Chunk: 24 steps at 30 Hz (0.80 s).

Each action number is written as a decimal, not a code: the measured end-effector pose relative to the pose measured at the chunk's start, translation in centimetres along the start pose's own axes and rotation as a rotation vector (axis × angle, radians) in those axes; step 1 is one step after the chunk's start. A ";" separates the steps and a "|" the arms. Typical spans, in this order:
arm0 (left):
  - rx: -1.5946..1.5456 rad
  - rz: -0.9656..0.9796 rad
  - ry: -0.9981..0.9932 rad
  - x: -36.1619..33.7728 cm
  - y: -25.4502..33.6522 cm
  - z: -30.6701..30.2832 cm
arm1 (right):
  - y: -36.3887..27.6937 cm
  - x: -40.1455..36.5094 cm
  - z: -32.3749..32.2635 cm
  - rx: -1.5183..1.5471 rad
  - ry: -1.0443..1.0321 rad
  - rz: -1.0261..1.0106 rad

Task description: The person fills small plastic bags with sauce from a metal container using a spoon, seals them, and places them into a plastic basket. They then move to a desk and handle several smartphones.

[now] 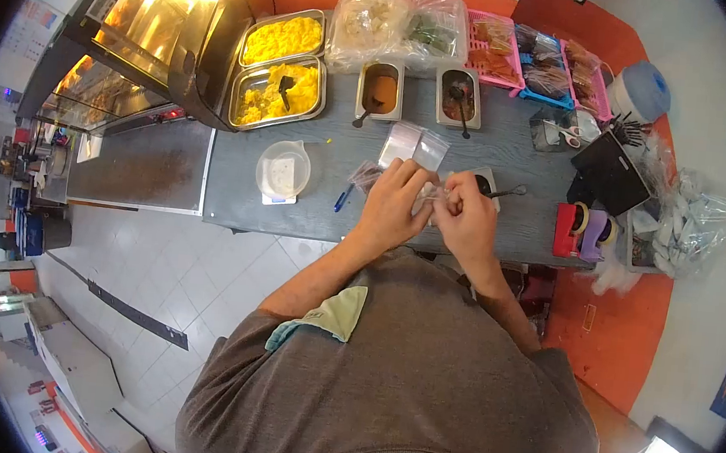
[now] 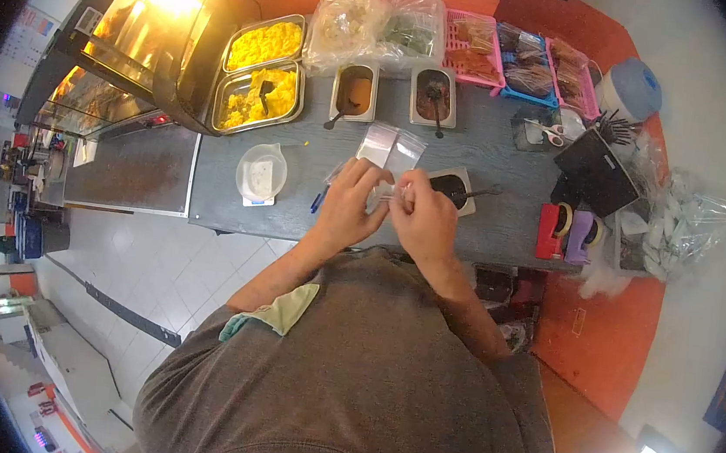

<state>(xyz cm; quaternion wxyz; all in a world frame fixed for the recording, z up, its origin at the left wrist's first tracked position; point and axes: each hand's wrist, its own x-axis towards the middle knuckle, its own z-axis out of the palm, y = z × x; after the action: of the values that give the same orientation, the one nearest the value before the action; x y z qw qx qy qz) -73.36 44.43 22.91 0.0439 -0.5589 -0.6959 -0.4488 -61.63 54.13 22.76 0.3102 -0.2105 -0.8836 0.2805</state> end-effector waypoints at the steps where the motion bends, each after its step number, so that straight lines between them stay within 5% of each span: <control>1: 0.002 -0.002 -0.001 0.2 0.2 -0.1 | 0.8 0.0 -0.5 0.190 -0.096 0.158; 4: -0.139 0.176 -0.174 0.0 0.4 0.2 | 3.8 -1.4 -0.6 0.547 -0.295 0.404; 6: -0.511 -0.212 -0.497 -1.7 -0.1 1.8 | 3.8 -1.3 -2.1 0.745 -0.515 0.585; 9: -0.679 -0.447 -0.476 -5.8 -3.9 5.6 | 6.6 -1.9 -3.1 0.728 -0.459 0.682; 12: -0.602 -0.672 -0.287 -9.7 -6.6 8.8 | 15.0 -3.9 -2.1 0.206 0.388 0.489; 14: -0.425 -0.849 -0.123 -13.1 -8.8 11.6 | 21.0 -5.1 -2.0 0.161 0.476 0.651; 15: -0.424 -0.854 -0.122 -13.4 -8.4 12.0 | 21.3 -5.2 -2.4 0.162 0.471 0.652; 17: -0.642 -1.088 -0.152 -13.6 -7.8 13.0 | 21.7 -5.0 -3.1 0.724 0.021 1.080; 20: -0.758 -1.092 -0.113 -14.6 -8.8 15.3 | 23.6 -5.9 0.0 1.010 -0.036 0.921; 24: -0.668 -1.009 -0.174 -12.3 -7.6 14.0 | 21.1 -5.2 2.4 0.968 -0.069 0.805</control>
<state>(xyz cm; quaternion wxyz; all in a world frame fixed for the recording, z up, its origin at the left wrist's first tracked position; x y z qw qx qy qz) -68.81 45.03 3.35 -0.4087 -0.1784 -0.6974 -0.5611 -55.29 66.33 5.78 0.2118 -0.3530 -0.5176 0.7501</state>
